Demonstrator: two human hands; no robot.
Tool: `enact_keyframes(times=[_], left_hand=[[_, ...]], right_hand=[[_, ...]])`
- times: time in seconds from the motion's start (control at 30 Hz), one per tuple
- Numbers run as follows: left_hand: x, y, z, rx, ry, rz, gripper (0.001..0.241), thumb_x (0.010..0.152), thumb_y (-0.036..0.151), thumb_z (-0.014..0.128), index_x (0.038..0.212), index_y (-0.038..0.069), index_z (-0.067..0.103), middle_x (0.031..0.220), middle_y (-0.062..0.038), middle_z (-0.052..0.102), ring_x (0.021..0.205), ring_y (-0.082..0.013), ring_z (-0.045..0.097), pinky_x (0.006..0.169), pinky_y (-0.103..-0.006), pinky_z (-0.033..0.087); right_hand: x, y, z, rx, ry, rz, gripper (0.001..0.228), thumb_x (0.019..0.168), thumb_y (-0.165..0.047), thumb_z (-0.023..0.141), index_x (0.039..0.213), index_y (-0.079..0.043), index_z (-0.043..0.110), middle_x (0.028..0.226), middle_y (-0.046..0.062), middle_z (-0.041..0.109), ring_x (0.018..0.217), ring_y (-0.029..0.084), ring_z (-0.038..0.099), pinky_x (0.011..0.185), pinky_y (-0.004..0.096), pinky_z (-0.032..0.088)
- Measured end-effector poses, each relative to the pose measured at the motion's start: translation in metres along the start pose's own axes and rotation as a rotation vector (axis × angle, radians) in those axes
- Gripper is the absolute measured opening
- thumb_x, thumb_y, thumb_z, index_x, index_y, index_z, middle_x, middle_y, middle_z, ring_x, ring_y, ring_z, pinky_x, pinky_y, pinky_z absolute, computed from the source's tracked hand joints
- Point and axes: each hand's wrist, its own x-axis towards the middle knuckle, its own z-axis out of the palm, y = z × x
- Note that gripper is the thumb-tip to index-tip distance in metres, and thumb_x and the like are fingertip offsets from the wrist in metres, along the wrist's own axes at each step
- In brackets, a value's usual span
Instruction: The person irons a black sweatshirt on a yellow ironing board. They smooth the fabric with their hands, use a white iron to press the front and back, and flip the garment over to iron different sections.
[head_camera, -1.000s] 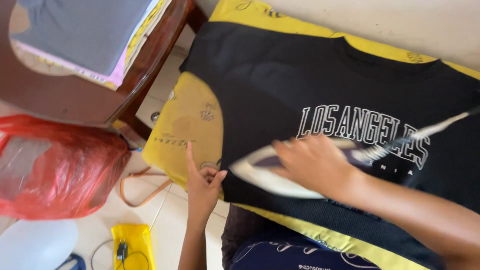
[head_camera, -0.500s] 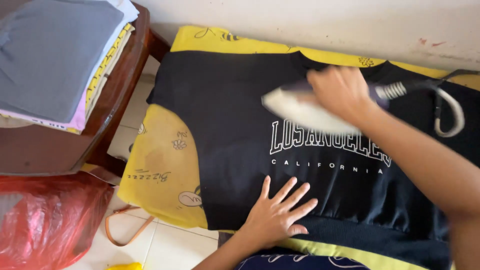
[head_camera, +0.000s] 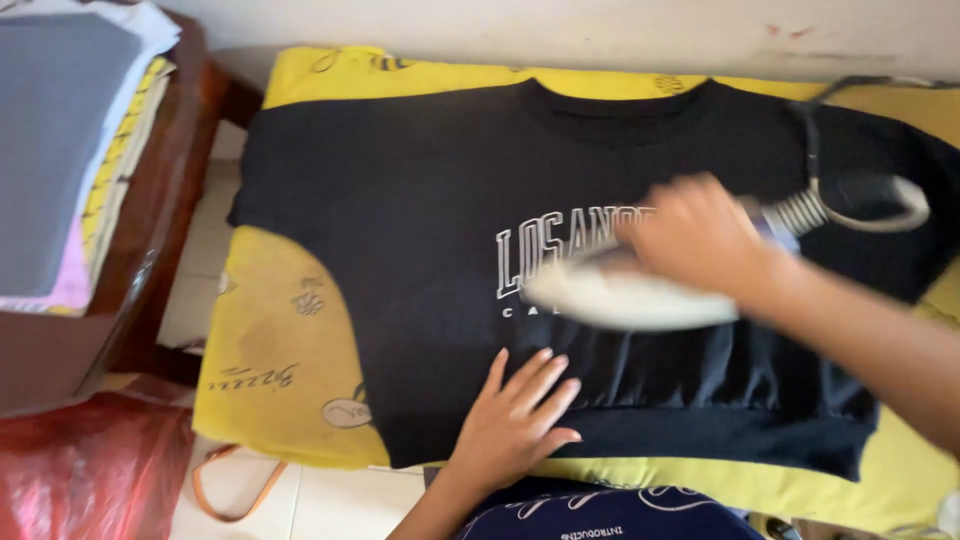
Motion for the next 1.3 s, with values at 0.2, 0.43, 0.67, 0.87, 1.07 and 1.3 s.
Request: enact_keyframes(times=[0.2,0.43,0.67,0.87,1.07,1.3], left_hand=[[0.004,0.005,0.001,-0.032,0.104,-0.057,0.035,0.095,0.037,0.075,0.106,0.005,0.068,0.112,-0.011,0.063,0.107,-0.0317,0.058,0.101,-0.0606,0.041],[0.047,-0.026,-0.034,0.297,-0.114,-0.118,0.074,0.080,0.063,0.070,0.137,0.018,0.054,0.145,-0.010,0.054,0.133,-0.0329,0.048,0.094,-0.0641,0.039],[0.034,-0.055,-0.036,0.319,-0.336,-0.643,0.073,0.098,0.066,0.033,0.161,0.028,0.028,0.171,-0.002,0.020,0.156,-0.0357,0.014,0.100,-0.0851,0.025],[-0.004,-0.088,-0.065,0.561,0.080,-0.821,0.051,0.096,0.053,0.063,0.130,0.015,0.066,0.127,-0.014,0.067,0.106,-0.0385,0.064,0.079,-0.0545,0.050],[-0.034,-0.123,-0.063,0.230,0.279,-1.106,0.066,0.101,0.033,0.064,0.156,0.007,0.040,0.121,-0.025,0.063,0.105,-0.0502,0.060,0.083,-0.0621,0.046],[-0.031,-0.114,-0.074,-0.198,0.685,-1.143,0.061,0.100,0.004,0.059,0.154,0.018,0.035,0.102,-0.012,0.052,0.096,-0.0283,0.058,0.092,-0.0452,0.042]], right_hand=[[-0.152,0.005,0.022,-0.080,0.015,0.237,0.063,0.075,-0.098,0.038,0.097,-0.048,0.070,0.066,-0.010,0.070,0.055,0.020,0.072,0.041,0.037,0.043],[-0.128,0.072,0.020,-0.121,-0.316,0.689,0.071,0.088,-0.098,0.035,0.103,-0.036,0.067,0.078,0.004,0.078,0.082,0.031,0.080,0.064,0.039,0.060],[-0.169,0.044,0.027,-0.050,-0.375,0.314,0.068,0.083,-0.094,0.035,0.099,-0.036,0.066,0.063,-0.001,0.071,0.067,0.025,0.075,0.058,0.039,0.057],[-0.222,0.042,0.002,0.111,-0.721,0.559,0.062,0.073,-0.101,0.037,0.107,-0.052,0.056,0.095,-0.005,0.072,0.093,0.020,0.073,0.078,0.035,0.056],[-0.236,0.060,0.031,-0.156,-0.658,0.821,0.071,0.081,-0.101,0.027,0.113,-0.049,0.065,0.084,-0.002,0.079,0.087,0.022,0.080,0.069,0.032,0.060],[-0.184,0.040,0.029,0.022,-0.158,0.364,0.065,0.086,-0.090,0.041,0.092,-0.029,0.062,0.058,-0.005,0.063,0.058,0.026,0.072,0.046,0.042,0.049]])
